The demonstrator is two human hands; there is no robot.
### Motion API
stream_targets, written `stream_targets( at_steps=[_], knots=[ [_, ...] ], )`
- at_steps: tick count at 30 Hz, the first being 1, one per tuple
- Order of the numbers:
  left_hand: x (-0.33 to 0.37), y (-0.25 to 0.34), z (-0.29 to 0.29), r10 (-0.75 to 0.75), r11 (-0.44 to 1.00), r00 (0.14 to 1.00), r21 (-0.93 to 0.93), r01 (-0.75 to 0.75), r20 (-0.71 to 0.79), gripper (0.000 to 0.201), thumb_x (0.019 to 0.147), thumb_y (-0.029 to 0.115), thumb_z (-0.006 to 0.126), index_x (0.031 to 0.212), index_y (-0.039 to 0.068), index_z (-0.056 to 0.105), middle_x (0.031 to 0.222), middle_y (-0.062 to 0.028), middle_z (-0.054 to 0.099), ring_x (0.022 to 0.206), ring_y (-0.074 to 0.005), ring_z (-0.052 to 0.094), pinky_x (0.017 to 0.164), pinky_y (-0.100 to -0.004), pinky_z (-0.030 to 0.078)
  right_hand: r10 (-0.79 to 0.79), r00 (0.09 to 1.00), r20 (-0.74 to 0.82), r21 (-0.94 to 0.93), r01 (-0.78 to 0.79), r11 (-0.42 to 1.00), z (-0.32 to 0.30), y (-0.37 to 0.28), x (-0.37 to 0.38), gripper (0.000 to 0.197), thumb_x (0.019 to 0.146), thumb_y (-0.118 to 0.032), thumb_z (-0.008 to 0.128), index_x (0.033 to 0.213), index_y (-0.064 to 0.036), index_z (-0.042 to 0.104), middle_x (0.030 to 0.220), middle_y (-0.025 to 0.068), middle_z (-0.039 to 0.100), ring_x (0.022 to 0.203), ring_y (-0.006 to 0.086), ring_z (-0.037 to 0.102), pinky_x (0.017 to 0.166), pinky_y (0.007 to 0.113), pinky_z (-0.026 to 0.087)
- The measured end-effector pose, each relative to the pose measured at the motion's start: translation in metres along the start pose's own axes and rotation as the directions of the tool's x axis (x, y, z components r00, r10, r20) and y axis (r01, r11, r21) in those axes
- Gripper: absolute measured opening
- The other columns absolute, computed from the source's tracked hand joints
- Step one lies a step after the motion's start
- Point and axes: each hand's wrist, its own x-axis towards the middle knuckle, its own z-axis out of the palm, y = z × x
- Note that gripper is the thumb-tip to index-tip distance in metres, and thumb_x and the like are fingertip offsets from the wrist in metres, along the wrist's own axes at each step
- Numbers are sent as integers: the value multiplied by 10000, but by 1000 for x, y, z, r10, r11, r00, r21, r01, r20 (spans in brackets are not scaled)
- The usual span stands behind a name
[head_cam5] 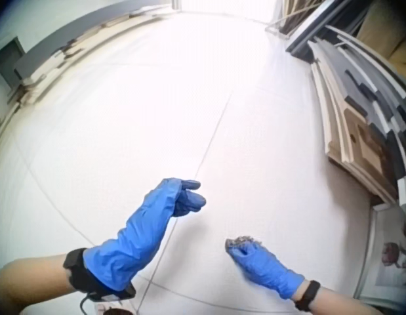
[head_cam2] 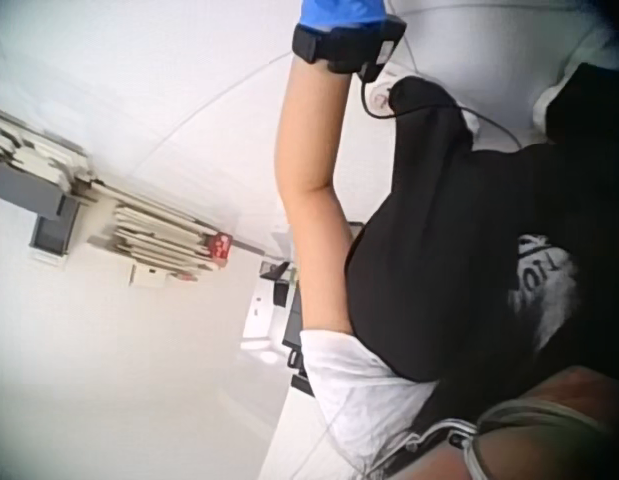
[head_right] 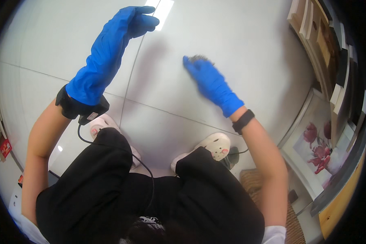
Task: Using a green cloth to wipe the floor in an apartment.
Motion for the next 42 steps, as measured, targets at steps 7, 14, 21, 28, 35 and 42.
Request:
stream_targets(
  at_steps=[7, 14, 21, 28, 35, 42],
  knots=[
    [-1, 11, -15, -6, 997, 997, 78, -1, 83, 480, 973, 367, 249, 1211, 26, 489, 1092, -124, 596, 1069, -219, 540, 1012, -351, 348, -428, 795, 429, 215, 370, 904, 110, -126, -71, 442, 865, -68, 398, 1306, -87, 383, 1080, 158, 495, 979, 299, 529, 813, 376, 449],
    [-7, 9, -11, -45, 997, 996, 60, 40, 73, 481, 971, 372, 255, 1215, 30, 488, 1088, -118, 599, 1073, -221, 537, 1022, -349, 335, -214, 977, -2, 5, 214, 977, 38, -45, -18, 599, 760, 42, 453, 1337, -98, 372, 1097, 127, 530, 998, 278, 515, 861, 356, 432],
    [-6, 8, -3, 16, 999, 993, 33, -20, 114, 480, 970, 376, 255, 1214, 30, 481, 1090, -120, 596, 1063, -218, 541, 1010, -351, 345, -60, 991, -122, -61, 53, 997, 21, 20, 32, 550, 787, 48, 440, 1319, -78, 387, 1128, 171, 508, 1039, 325, 489, 896, 382, 410],
    [-8, 15, -14, -40, 996, 998, 86, 36, 46, 470, 973, 359, 251, 1222, 26, 470, 1088, -122, 595, 1049, -219, 548, 999, -351, 359, -399, 840, 369, 229, 334, 914, 100, -116, -62, 417, 876, -120, 390, 1289, -59, 400, 1126, 147, 510, 1063, 281, 515, 883, 388, 427],
    [-9, 2, -14, -30, 998, 996, 50, 26, 85, 466, 976, 350, 241, 1206, 27, 486, 1081, -121, 600, 1045, -220, 551, 1007, -352, 354, 13, 993, 119, -51, -7, 999, 22, -50, -45, 456, 825, -41, 438, 1281, -36, 409, 1000, 118, 528, 859, 267, 525, 792, 369, 439],
    [9, 11, 8, -31, 999, 999, -23, 30, -22, 444, 964, 367, 293, 1121, 15, 512, 964, -104, 628, 930, -189, 584, 897, -319, 436, -170, 928, 331, -73, 205, 976, 49, -59, -85, 451, 810, -71, 469, 1260, -67, 435, 1031, 124, 533, 874, 275, 522, 801, 374, 425]
  ],
)
